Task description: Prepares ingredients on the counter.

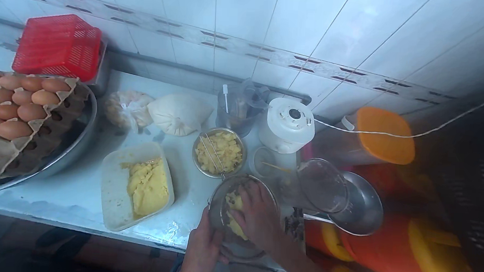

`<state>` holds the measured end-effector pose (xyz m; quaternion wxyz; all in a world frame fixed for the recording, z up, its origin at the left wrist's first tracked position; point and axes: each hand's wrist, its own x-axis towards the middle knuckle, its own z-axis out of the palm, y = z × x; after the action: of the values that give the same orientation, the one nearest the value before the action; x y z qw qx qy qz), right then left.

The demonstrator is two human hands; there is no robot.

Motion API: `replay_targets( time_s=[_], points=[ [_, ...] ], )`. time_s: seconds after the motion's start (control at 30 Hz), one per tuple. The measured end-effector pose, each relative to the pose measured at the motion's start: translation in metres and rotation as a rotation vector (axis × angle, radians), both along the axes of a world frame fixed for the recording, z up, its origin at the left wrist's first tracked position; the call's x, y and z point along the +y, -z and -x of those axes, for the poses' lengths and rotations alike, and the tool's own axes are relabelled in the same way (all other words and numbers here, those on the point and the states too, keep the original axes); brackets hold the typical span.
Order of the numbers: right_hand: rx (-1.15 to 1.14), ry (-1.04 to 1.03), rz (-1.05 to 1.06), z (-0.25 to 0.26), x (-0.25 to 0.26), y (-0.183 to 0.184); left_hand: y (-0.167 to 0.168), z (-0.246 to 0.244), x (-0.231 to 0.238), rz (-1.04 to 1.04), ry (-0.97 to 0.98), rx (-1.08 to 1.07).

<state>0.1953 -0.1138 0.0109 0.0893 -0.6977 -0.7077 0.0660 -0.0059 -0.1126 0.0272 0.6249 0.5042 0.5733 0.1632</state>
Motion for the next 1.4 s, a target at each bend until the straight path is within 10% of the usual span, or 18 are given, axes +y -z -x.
replay_targets(
  time_s=[0.27, 1.4],
  points=[
    [-0.043, 0.306, 0.047, 0.027, -0.020, 0.008, 0.000, -0.002, -0.002, -0.021, -0.010, 0.022],
    [-0.046, 0.218, 0.142, 0.018, -0.013, 0.010, 0.002, -0.003, -0.004, -0.039, 0.007, 0.038]
  ],
)
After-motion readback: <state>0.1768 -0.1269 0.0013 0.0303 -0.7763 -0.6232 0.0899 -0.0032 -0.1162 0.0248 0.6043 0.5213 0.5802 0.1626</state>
